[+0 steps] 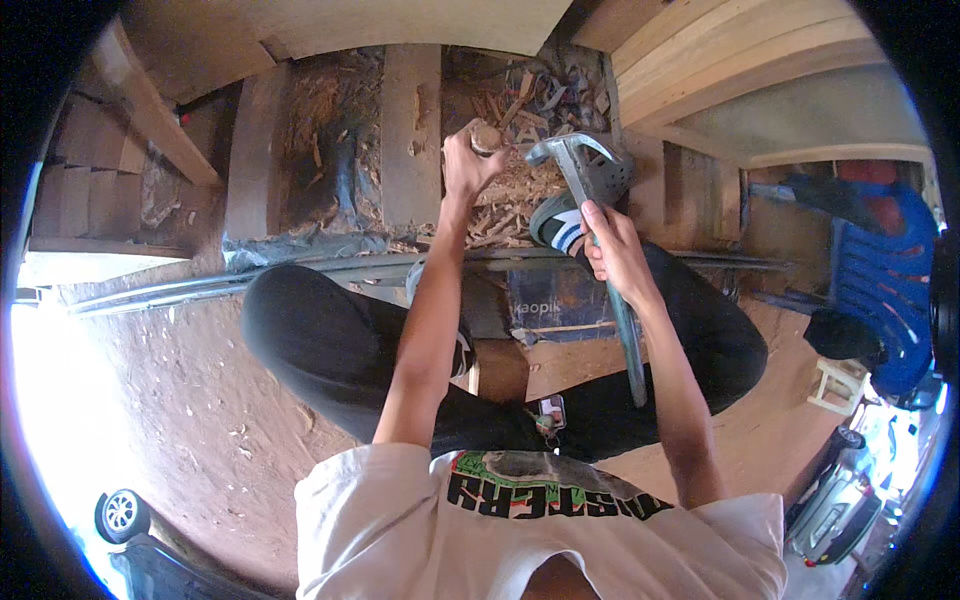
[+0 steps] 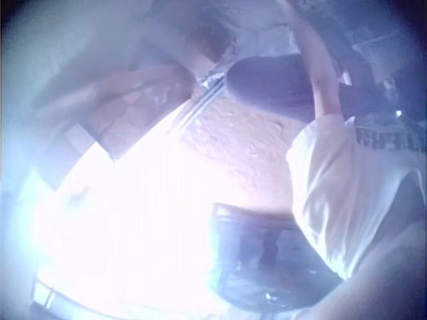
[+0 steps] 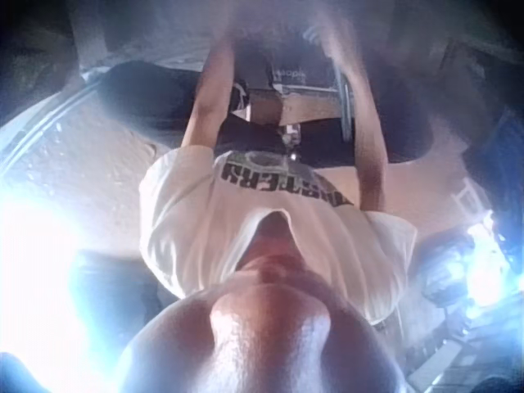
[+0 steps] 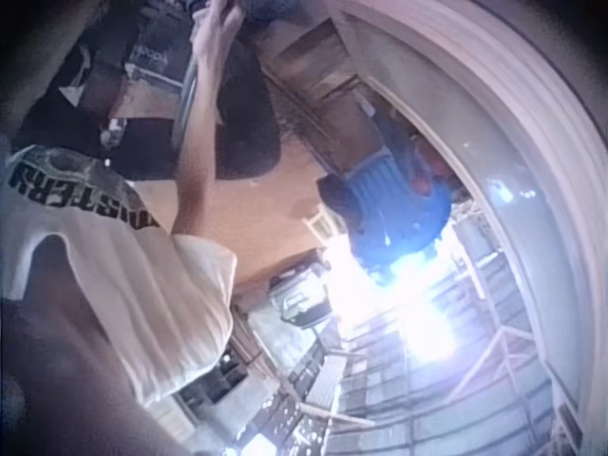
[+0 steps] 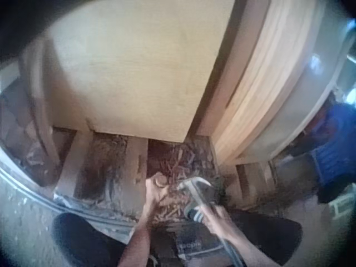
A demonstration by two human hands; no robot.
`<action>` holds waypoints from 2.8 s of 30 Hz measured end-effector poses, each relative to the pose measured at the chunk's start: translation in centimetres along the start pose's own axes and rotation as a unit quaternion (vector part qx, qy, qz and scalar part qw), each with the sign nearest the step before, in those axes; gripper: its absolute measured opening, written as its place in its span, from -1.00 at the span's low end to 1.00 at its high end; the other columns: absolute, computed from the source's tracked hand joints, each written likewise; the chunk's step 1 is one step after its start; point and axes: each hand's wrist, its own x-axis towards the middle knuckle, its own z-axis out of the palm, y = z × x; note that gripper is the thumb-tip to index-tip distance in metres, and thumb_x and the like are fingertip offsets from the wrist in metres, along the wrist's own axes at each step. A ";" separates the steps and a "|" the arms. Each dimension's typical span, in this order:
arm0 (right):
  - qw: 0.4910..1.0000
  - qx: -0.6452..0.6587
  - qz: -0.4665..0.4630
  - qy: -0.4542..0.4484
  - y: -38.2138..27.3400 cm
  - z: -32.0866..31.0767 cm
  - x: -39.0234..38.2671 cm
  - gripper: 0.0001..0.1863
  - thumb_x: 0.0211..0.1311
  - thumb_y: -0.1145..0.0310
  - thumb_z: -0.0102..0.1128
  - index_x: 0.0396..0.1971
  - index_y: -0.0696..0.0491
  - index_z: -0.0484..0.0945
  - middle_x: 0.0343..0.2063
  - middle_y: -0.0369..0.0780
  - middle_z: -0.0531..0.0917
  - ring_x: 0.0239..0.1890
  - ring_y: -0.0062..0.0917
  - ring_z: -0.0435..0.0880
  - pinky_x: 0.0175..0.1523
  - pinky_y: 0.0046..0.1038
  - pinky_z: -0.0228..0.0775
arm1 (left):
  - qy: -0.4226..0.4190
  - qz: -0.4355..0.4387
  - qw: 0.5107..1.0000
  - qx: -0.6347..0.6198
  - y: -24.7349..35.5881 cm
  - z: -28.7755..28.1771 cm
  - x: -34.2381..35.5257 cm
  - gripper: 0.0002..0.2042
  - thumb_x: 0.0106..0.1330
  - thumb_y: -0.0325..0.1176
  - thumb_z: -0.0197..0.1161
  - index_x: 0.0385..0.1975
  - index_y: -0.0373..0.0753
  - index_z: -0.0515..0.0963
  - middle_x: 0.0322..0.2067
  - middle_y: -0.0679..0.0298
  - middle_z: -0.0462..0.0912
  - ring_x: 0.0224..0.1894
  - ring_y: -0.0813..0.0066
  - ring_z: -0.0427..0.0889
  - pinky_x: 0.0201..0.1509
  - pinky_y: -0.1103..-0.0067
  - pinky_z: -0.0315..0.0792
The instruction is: The person sits on the floor and uses a hammer and chisel to carve a small piece of wood. They repeatedly strike the chisel to remove wood shavings and shape the block.
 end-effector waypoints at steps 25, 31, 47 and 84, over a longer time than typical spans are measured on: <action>0.939 -0.294 -0.008 0.179 12.4 6.9 12.4 -0.35 0.35 -0.10 -0.08 -0.35 0.34 0.52 -0.54 0.19 0.60 -0.32 0.12 0.62 -0.18 -0.01 0.48 | 0.038 -0.261 0.947 -0.185 -4.6 0.0 10.8 -0.81 0.09 -0.44 0.26 -0.70 -0.26 0.44 -0.75 0.34 0.41 -0.75 0.56 0.33 -0.66 0.55 0.24; 0.952 -0.275 0.038 0.132 12.3 5.4 13.0 -0.29 0.33 -0.16 -0.10 -0.28 0.35 0.54 -0.37 0.24 0.62 -0.19 0.12 0.61 -0.09 -0.01 0.46 | 0.031 -0.153 0.975 -0.160 -2.7 -0.8 9.4 -0.79 0.15 -0.43 0.28 -0.67 -0.26 0.42 -0.75 0.35 0.41 -0.75 0.61 0.34 -0.68 0.58 0.25; 0.950 -0.277 0.007 0.146 13.4 6.4 12.6 -0.30 0.36 -0.16 -0.12 -0.26 0.33 0.50 -0.46 0.10 0.60 -0.35 0.03 0.61 -0.27 -0.06 0.41 | 0.045 -0.156 0.977 -0.140 -6.9 -1.6 6.3 -0.55 0.14 -0.45 0.34 -0.13 -0.33 0.17 -0.55 0.28 0.48 -0.64 0.57 0.45 -0.65 0.59 0.34; 0.973 0.011 -0.214 0.082 -7.7 1.4 3.8 -0.54 0.36 -0.13 0.00 -0.48 -0.01 0.37 -0.74 -0.48 0.27 -0.76 -0.84 0.22 -0.68 -0.72 0.04 | -0.047 -0.052 0.990 -0.123 -1.0 -2.4 2.7 -0.65 0.08 -0.33 0.41 -0.80 -0.16 0.34 -0.75 0.51 0.37 -0.68 0.68 0.31 -0.58 0.57 0.23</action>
